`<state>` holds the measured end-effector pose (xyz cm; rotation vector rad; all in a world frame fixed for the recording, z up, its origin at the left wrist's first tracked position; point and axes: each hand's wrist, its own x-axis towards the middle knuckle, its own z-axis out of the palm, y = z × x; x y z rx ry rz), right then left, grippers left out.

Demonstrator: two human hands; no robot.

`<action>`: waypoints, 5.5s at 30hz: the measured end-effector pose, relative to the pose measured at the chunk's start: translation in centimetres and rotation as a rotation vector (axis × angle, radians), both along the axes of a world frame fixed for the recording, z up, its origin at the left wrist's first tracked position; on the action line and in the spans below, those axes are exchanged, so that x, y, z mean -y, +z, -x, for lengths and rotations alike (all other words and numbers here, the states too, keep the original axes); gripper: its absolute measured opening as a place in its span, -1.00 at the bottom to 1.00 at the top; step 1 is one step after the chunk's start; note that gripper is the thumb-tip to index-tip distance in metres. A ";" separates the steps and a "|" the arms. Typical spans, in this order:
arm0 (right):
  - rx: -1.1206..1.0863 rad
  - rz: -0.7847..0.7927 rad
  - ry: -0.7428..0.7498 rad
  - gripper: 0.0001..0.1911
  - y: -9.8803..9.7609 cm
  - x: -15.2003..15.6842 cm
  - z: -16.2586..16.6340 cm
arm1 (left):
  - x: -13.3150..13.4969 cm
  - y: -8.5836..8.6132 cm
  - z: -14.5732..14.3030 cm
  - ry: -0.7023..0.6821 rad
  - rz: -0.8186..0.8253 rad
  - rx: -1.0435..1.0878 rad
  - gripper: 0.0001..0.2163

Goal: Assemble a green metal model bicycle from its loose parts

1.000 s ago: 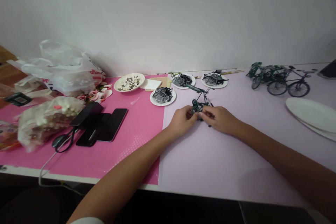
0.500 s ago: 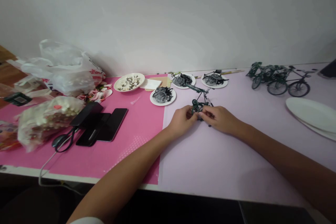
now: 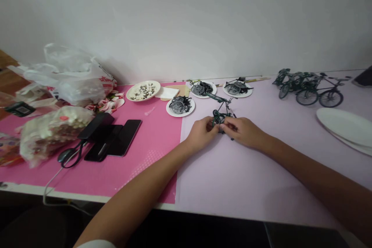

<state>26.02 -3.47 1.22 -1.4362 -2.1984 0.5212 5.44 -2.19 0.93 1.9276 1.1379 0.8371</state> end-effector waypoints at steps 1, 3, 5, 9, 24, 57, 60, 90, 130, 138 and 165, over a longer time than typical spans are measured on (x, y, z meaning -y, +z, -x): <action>0.000 0.000 0.000 -0.63 0.0 0.0 0.0 | 0.0 0.0 0.0 0.003 -0.001 0.000 -0.78; 0.000 -0.001 -0.001 -0.63 0.0 0.0 0.0 | 0.0 0.0 0.0 0.004 0.000 0.001 -0.78; -0.004 -0.005 -0.001 -0.63 0.0 0.0 0.0 | 0.0 0.0 0.0 0.001 0.000 0.001 -0.78; -0.005 -0.015 0.002 -0.63 -0.1 0.0 0.0 | 0.0 0.0 0.0 0.005 -0.005 -0.004 -0.79; 0.003 -0.022 0.004 -0.64 0.1 0.0 0.1 | -0.2 -0.3 0.0 -0.001 -0.010 0.005 -0.79; 0.013 -0.013 -0.003 -0.64 0.1 0.1 0.1 | -0.2 -0.3 0.0 -0.001 -0.015 -0.013 -0.78; 0.017 -0.015 -0.005 -0.64 0.0 0.1 0.1 | -0.2 -0.3 0.0 -0.003 -0.021 -0.018 -0.77; 0.011 -0.031 0.009 -0.63 0.0 0.0 0.1 | -0.3 -0.3 0.0 0.002 -0.015 -0.026 -0.79; 0.012 -0.022 0.001 -0.65 0.0 0.0 0.0 | -0.3 -0.3 0.0 0.003 -0.022 -0.020 -0.78; 0.008 -0.026 0.007 -0.64 0.0 0.0 0.1 | -0.3 -0.3 0.0 0.001 -0.024 -0.020 -0.78; 0.012 -0.023 -0.003 -0.64 -0.1 0.0 0.0 | -0.3 -0.3 0.0 0.003 -0.039 -0.041 -0.80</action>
